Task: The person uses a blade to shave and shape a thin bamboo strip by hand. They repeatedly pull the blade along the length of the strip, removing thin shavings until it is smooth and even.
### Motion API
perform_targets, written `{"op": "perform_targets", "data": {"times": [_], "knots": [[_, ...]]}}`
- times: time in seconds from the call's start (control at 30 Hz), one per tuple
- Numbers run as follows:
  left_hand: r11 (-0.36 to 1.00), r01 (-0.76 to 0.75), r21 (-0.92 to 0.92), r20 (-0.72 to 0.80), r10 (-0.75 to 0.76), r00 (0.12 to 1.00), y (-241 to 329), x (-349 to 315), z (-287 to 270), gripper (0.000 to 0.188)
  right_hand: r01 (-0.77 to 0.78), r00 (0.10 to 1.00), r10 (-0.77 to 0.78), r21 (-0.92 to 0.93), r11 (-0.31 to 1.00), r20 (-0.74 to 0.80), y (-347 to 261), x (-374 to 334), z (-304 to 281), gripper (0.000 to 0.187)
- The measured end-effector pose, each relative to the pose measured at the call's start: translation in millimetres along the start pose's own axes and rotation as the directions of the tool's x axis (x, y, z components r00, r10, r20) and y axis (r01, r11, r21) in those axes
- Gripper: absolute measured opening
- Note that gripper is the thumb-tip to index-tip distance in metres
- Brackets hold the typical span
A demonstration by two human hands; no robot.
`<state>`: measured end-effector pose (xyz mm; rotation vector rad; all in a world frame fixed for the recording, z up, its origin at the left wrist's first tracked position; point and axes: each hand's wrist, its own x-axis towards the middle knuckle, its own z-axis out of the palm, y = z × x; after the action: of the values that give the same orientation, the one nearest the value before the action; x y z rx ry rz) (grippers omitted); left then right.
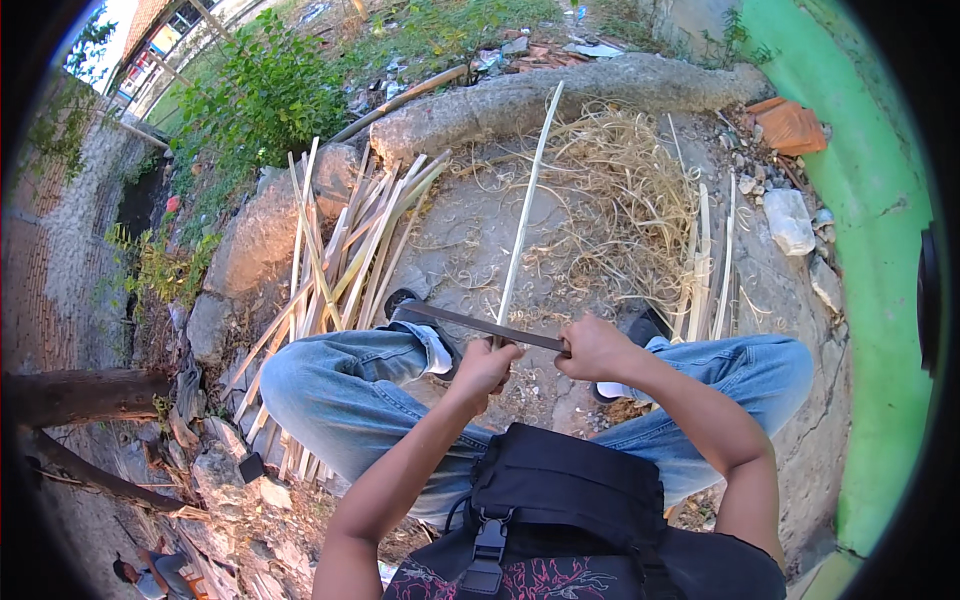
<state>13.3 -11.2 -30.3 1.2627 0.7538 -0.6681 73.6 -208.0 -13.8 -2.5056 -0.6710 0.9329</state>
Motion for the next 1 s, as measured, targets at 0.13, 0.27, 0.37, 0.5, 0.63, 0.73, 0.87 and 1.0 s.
{"op": "perform_targets", "data": {"times": [0.13, 0.27, 0.37, 0.5, 0.63, 0.73, 0.87, 1.0], "knots": [[0.869, -0.262, 0.421, -0.068, 0.318, 0.946, -23.3, 4.5, -0.1, 0.026, -0.052, 0.998, 0.054, 0.091, 0.995, -0.022, 16.3, 17.3, 22.1, 0.023], [0.792, -0.292, 0.536, -0.065, 0.384, 0.921, -34.1, 11.2, -4.4, 0.024, -0.104, 0.988, 0.113, 0.084, 0.991, -0.108, 33.7, 38.1, 28.6, 0.019], [0.680, -0.326, 0.657, -0.065, 0.482, 0.874, -33.9, 10.9, -6.5, 0.022, -0.137, 0.972, 0.138, 0.018, 0.990, -0.192, 51.9, 50.2, 25.9, 0.018], [0.694, -0.297, 0.656, -0.065, 0.444, 0.894, -28.7, -6.2, -5.9, 0.023, -0.359, 0.902, 0.370, 0.088, 0.929, -0.221, 75.2, 61.8, 12.0, 0.025], [0.786, -0.295, 0.544, -0.108, 0.414, 0.904, -32.5, 1.8, -13.5, 0.033, -0.570, 0.745, 0.600, 0.189, 0.800, -0.291, 131.5, 59.7, -8.1, 0.029], [0.777, -0.378, 0.503, -0.108, 0.491, 0.865, -44.0, 20.6, -19.9, 0.042, -0.525, 0.751, 0.575, 0.233, 0.818, -0.326, 116.7, 59.9, -6.6, 0.030], [0.844, -0.403, 0.354, -0.096, 0.461, 0.882, -31.3, 19.6, -16.6, 0.036, -0.323, 0.877, 0.400, 0.291, 0.901, -0.264, 68.9, 53.1, 7.1, 0.030], [0.984, -0.178, 0.001, -0.092, 0.177, 0.980, -2.1, -5.7, -9.0, 0.034, -0.372, 0.864, 0.503, 0.629, 0.683, -0.036, 74.7, 56.9, 14.4, 0.030]]}}
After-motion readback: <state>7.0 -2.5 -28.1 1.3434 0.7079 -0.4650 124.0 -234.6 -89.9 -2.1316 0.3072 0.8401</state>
